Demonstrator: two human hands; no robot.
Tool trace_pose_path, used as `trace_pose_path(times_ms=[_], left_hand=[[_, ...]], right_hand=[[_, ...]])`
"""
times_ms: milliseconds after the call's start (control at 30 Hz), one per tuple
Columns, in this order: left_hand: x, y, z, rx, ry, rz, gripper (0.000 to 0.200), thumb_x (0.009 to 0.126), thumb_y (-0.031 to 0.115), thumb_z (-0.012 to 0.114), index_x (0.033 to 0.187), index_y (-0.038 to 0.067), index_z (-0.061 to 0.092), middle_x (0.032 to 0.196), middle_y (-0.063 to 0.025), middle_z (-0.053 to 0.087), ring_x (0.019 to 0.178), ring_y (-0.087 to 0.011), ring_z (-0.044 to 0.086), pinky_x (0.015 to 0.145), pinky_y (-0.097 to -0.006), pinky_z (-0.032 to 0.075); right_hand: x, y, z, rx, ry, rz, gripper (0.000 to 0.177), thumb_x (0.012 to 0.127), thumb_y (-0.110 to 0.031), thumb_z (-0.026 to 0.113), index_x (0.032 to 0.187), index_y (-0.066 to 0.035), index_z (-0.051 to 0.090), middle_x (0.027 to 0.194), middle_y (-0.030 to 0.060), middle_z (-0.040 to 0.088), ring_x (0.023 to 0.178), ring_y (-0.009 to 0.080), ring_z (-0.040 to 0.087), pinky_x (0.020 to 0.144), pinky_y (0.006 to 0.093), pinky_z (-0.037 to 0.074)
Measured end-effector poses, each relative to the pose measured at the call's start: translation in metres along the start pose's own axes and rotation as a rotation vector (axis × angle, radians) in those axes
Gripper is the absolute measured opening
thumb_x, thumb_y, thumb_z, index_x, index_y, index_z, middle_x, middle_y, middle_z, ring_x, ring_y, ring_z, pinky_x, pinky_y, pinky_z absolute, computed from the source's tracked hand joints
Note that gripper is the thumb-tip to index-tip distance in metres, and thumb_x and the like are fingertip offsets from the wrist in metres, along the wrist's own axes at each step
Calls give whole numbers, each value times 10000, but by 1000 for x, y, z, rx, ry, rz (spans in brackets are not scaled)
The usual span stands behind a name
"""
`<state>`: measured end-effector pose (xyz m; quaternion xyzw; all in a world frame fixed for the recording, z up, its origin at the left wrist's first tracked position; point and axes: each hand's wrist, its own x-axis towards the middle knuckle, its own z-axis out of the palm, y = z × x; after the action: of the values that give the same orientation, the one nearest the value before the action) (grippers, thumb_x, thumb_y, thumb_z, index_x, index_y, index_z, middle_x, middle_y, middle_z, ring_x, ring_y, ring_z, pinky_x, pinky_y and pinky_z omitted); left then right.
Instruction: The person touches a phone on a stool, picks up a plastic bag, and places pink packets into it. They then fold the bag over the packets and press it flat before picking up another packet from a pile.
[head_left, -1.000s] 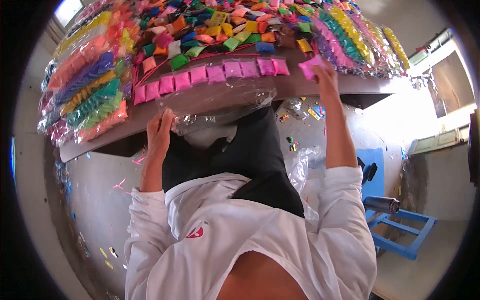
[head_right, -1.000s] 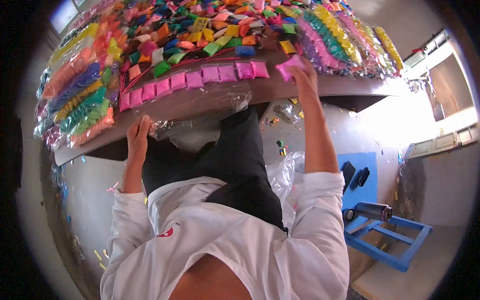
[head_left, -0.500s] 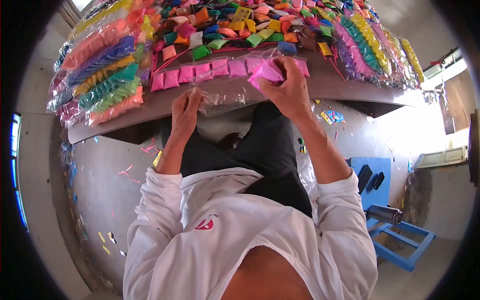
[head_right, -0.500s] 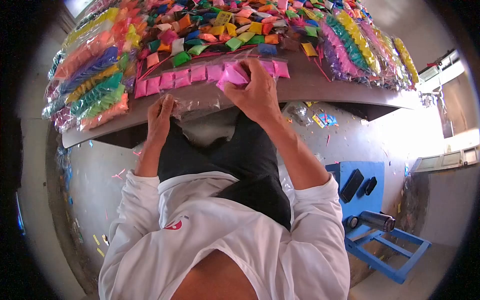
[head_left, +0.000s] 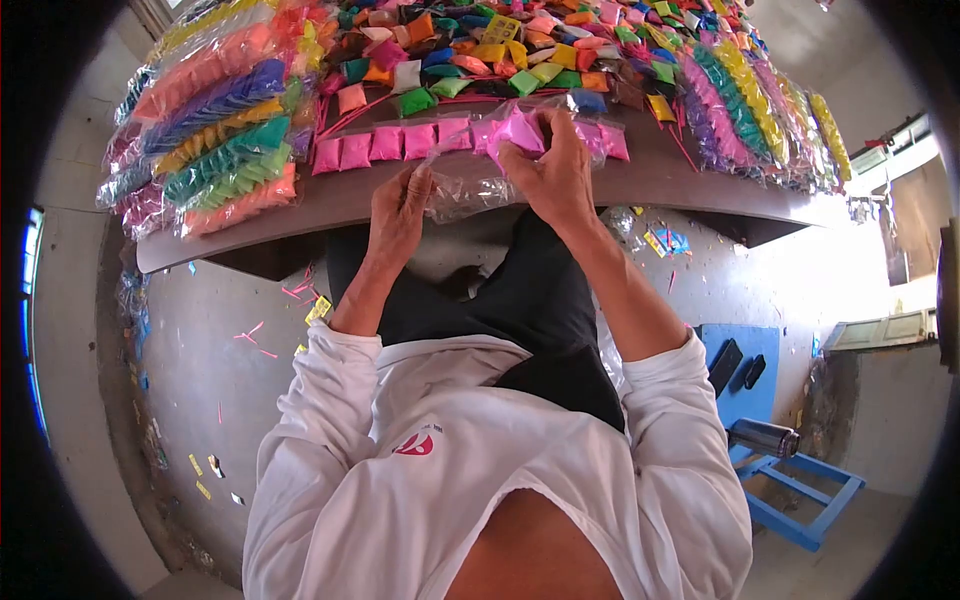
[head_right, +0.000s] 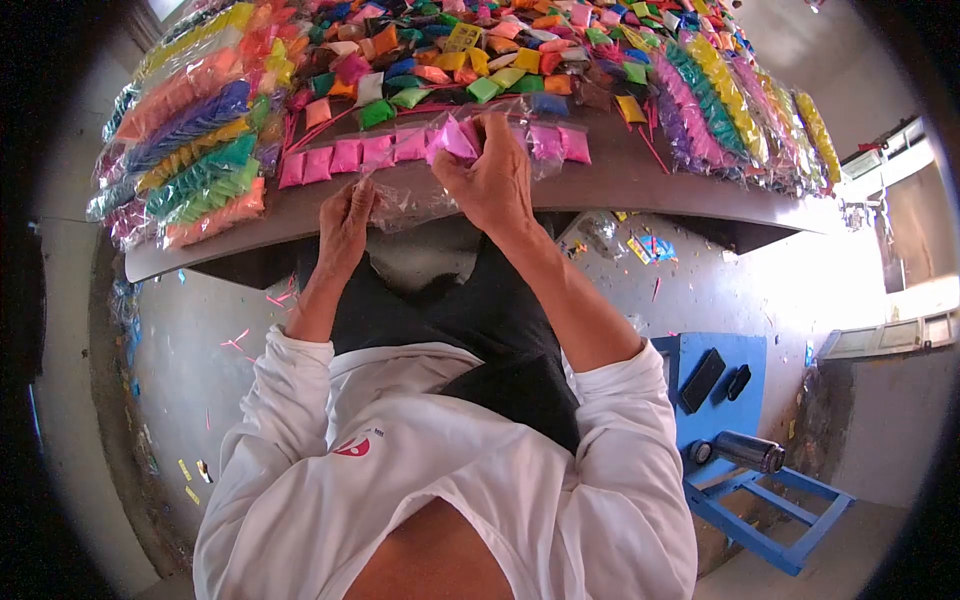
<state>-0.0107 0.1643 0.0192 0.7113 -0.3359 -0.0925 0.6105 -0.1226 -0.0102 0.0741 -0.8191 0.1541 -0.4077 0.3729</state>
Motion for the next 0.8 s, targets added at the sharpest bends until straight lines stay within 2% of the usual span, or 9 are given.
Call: trace_pose_path(times_ms=[200,300,400,500,700,800], left_hand=[[0,-7,1,-34,67,20,444,985,377,477,783,-6,573,692,9,492,687,-83,429,606,-260,369],[0,-12,1,-20,85,34,436,984,377,480,774,6,573,698,20,500,672,-78,422,595,-258,354],[1,-19,0,-7,96,22,447,983,387,478,761,10,570,698,23,500,667,-80,422,595,-260,350],[1,-19,1,-6,108,-5,458,981,398,476,749,14,568,694,19,494,673,-82,421,602,-263,351],[-1,-19,9,-110,101,-17,457,976,405,486,736,23,560,693,19,489,676,-81,420,604,-260,349],[-1,-19,10,-103,104,-8,460,974,408,489,734,21,558,698,19,494,676,-82,423,603,-259,353]], right_hand=[[-9,1,0,-143,-80,-41,380,710,-224,702,952,-9,503,809,198,592,748,364,606,677,420,477],[-13,-2,-4,-221,-234,91,410,717,-275,695,966,-5,515,841,215,613,793,385,621,713,435,482],[-18,0,-8,-258,-413,99,454,725,-333,685,979,8,527,872,228,630,842,402,629,753,442,485],[-20,6,-5,-259,-459,96,495,730,-367,678,994,25,532,884,238,637,868,409,629,775,446,486],[-12,-4,-4,-24,-340,165,514,738,-374,682,999,41,528,882,251,637,842,376,644,763,437,484],[-5,-1,-5,-55,-401,220,523,748,-371,679,1012,54,528,902,260,635,865,372,640,770,432,479]])
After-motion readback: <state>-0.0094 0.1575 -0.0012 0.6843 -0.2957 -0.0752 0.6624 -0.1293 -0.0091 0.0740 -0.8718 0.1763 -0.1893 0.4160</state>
